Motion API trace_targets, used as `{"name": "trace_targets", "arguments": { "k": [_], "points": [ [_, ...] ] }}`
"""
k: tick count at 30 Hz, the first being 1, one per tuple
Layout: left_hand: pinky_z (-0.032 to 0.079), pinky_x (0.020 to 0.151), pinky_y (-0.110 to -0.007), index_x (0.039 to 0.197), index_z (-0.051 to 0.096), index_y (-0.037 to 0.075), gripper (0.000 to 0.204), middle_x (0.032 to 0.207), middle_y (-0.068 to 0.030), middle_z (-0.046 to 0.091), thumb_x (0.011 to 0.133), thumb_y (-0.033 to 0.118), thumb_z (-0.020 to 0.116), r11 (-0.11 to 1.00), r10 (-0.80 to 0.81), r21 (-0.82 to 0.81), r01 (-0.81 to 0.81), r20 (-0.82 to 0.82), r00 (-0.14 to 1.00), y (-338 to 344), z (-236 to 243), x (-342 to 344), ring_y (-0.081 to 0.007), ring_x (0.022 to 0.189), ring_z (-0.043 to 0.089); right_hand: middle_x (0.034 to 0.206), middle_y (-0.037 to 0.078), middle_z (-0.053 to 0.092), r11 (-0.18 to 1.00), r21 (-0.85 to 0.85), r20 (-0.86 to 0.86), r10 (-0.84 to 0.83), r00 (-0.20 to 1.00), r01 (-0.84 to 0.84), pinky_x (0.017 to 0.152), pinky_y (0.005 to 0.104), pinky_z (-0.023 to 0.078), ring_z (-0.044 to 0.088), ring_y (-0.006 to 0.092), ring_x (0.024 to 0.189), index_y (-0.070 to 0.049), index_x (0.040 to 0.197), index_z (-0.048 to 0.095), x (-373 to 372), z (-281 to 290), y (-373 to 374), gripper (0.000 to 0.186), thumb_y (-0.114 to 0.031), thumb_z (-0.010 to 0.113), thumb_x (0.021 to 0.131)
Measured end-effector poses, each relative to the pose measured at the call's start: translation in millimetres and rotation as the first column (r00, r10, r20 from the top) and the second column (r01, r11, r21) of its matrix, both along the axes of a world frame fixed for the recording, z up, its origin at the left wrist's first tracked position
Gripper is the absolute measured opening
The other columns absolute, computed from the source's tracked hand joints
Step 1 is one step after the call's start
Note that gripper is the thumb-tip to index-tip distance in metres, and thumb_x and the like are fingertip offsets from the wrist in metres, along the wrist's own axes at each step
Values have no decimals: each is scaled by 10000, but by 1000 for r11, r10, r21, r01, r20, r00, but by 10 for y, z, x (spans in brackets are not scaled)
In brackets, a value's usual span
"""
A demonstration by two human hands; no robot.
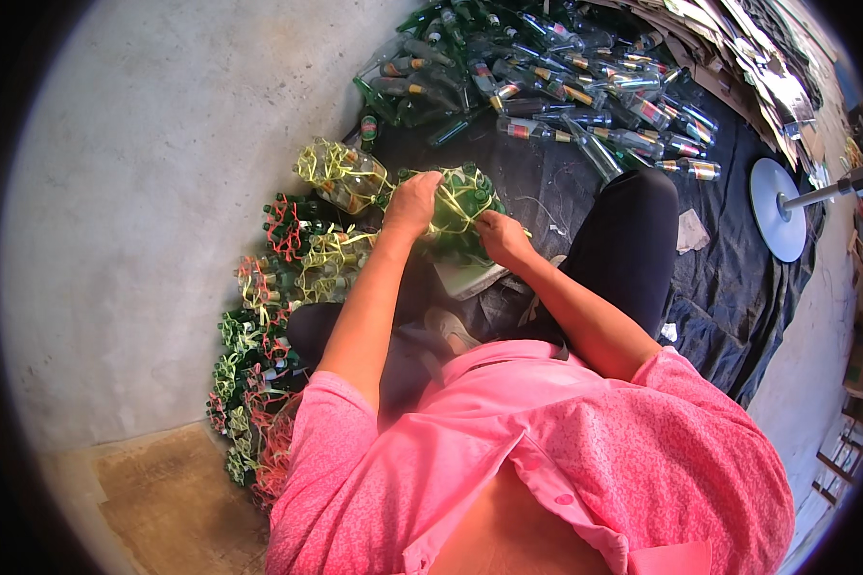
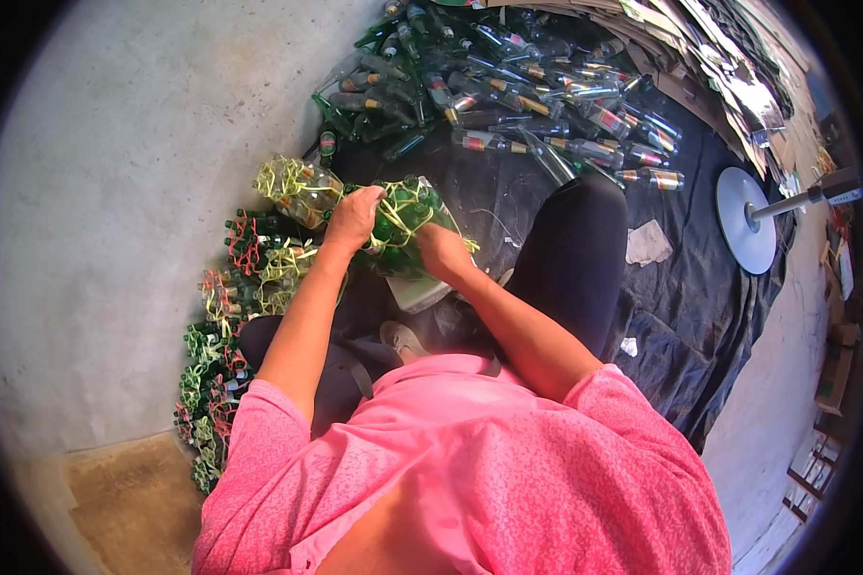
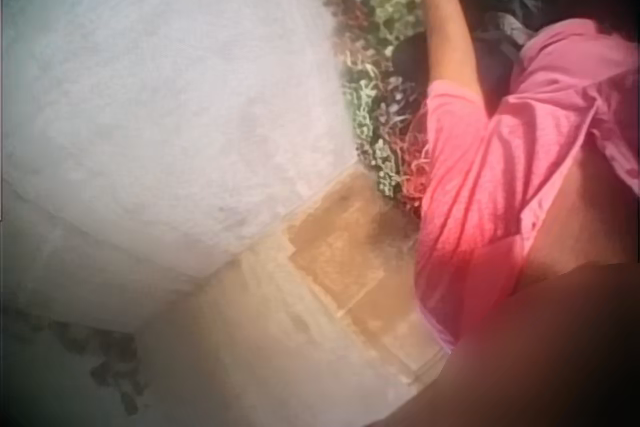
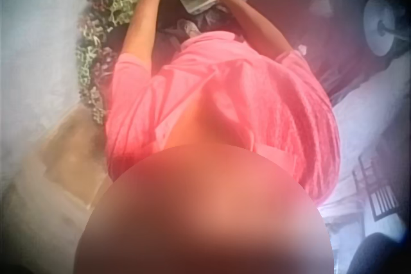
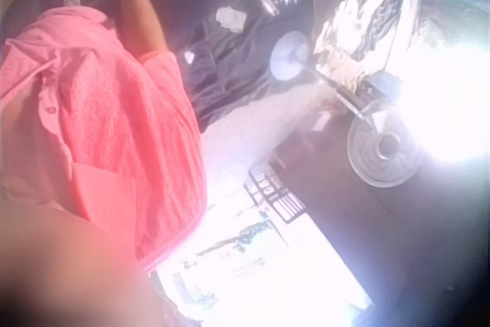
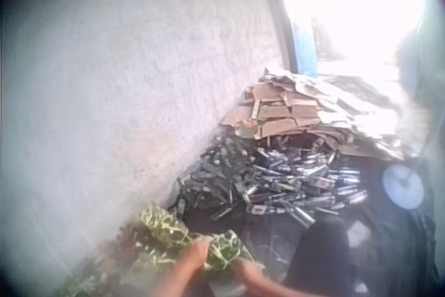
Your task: The person sits on the floor and bundles green glass bottles together using a yellow string. They wrap the string around the bottles, tie it securely, and place the finished bundle aside.
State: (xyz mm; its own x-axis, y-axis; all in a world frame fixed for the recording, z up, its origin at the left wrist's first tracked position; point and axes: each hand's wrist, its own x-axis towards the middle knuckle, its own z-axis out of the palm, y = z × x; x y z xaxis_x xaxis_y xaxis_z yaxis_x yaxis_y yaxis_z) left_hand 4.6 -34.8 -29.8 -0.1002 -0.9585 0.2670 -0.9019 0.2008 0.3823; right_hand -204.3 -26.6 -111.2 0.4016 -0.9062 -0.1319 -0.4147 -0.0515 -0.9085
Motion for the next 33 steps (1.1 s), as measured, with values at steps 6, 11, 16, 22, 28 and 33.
{"name": "trace_targets", "arguments": {
  "k": [6, 11, 16, 22, 28, 33],
  "points": [
    [539, 816, -513, 1047, 694, 100, 144, 1002, -193, 716, 977, 148, 577, 979, -15, 202, 8, 33, 999, -215, 102, 86, -422, 964, 674, 824, 224, 697, 998, -49, -44, -31, 999, 29, 718, 461, 533, 707, 381, 789, -11, 964, 667, 4, 16, 0, 262, -268, 615, 968],
    [552, 831, -466, 1116, 722, 160, 182, 987, -183, 735, 956, 213, 654, 867, 95, 492, -80, -6, 995, -333, 217, 17, -384, 954, 701, 1006, 268, 705, 999, 31, -89, -32, 996, 35, 838, 533, 522, 675, 469, 970, -38, 1032, 682, 11, 64, -35, 269, -269, 565, 956],
    [559, 820, -466, 1099, 726, 159, 179, 959, -171, 739, 948, 231, 663, 791, 217, 597, -131, -74, 973, -338, 282, -25, -381, 915, 708, 1047, 253, 717, 995, 90, -83, -43, 996, 50, 889, 522, 528, 675, 463, 1013, -52, 1058, 704, -53, 215, -32, 285, -259, 551, 936],
    [580, 731, -435, 1102, 695, 93, 181, 854, -145, 711, 952, 181, 646, 974, 101, 204, -101, 9, 995, -99, 112, 3, -341, 797, 710, 1000, 258, 723, 990, 126, -90, -53, 995, 64, 903, 480, 535, 698, 432, 994, -50, 1021, 764, -180, 406, -155, 317, -227, 547, 873],
    [547, 776, -481, 1075, 646, 94, 151, 982, -149, 681, 954, 183, 634, 973, 194, -126, -195, -20, 981, 308, 102, -514, -379, 906, 672, 881, 217, 725, 995, 64, -47, -74, 996, 77, 781, 411, 531, 704, 330, 828, -1, 980, 753, -191, 315, -205, 264, -205, 615, 884],
    [530, 777, -483, 1037, 605, 83, 177, 1001, -155, 622, 976, 249, 618, 995, 94, -14, -94, -21, 995, 664, -175, -755, -389, 893, 647, 928, 271, 707, 990, 134, 81, -55, 995, 44, 812, 460, 533, 700, 420, 902, 18, 949, 731, -159, 264, -199, 287, -209, 573, 872]
  ]
}}
